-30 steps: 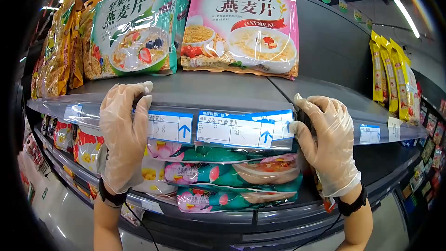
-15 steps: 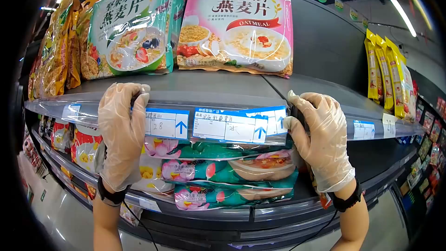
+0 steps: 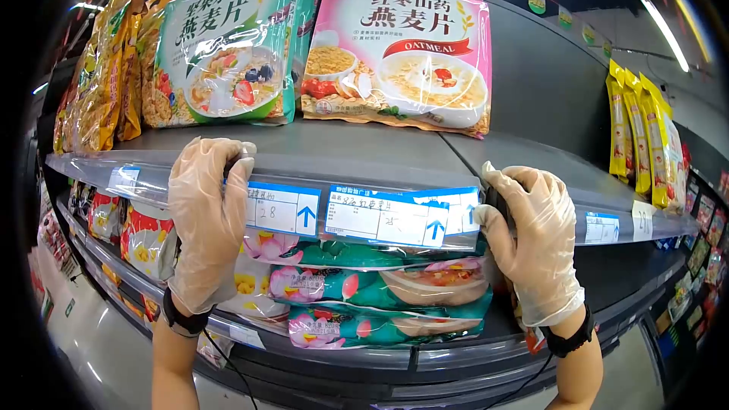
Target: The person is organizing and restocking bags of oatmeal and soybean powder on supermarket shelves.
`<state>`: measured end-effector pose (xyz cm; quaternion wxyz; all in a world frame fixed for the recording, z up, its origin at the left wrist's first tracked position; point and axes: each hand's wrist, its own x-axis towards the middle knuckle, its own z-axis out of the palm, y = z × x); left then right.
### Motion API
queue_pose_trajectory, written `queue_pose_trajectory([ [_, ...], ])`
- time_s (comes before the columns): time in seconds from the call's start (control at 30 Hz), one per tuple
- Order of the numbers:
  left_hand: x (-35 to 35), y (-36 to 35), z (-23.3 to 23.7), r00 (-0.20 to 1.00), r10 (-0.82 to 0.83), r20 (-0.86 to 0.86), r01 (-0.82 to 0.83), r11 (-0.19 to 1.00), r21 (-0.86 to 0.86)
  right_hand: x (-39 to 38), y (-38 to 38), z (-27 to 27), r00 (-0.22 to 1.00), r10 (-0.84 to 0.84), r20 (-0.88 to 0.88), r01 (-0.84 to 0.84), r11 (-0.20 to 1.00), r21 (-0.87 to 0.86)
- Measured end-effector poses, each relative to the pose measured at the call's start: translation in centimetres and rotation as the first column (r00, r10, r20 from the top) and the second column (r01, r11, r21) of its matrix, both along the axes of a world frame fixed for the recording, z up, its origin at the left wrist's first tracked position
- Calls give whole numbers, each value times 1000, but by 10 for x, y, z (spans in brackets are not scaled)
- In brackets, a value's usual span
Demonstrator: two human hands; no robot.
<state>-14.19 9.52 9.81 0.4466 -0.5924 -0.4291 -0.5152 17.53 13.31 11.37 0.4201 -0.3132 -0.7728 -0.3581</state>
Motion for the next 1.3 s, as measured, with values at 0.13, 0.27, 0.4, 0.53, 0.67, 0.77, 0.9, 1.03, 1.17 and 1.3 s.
queue_pose_trajectory([
  [0.13,2,1,0,1000,-14,6,14,1000,11,3,1,0,1000,12,12,-12,1000,-7],
  [0.27,2,0,1,1000,-29,0,29,1000,11,3,2,0,1000,15,7,-15,1000,5],
  [0.4,1,0,1,999,-35,-7,35,999,-5,3,1,-1,1000,23,-7,-23,1000,12],
  [0.53,-1,2,1,999,-43,-18,44,999,5,2,2,-2,999,29,-16,-29,999,31],
  [0.67,1,-1,1,999,-40,-26,40,999,1,2,1,-3,999,29,-21,-28,999,36],
  [0.77,2,-2,1,999,-50,-16,50,999,-10,2,1,-3,999,29,-19,-28,999,22],
  [0.9,2,-6,4,999,-40,-16,39,998,-45,-1,-6,2,1000,-18,-7,18,1000,7],
  [1.03,-5,-24,24,998,-56,17,58,943,-329,3,-23,33,1000,2,-8,-4,961,-277],
  [1.17,3,-48,69,885,-215,414,434,704,-563,10,-13,80,987,128,-93,-151,941,-303],
  [1.3,11,-33,146,926,-118,359,329,717,-614,18,26,144,988,103,-115,-126,969,-212],
])
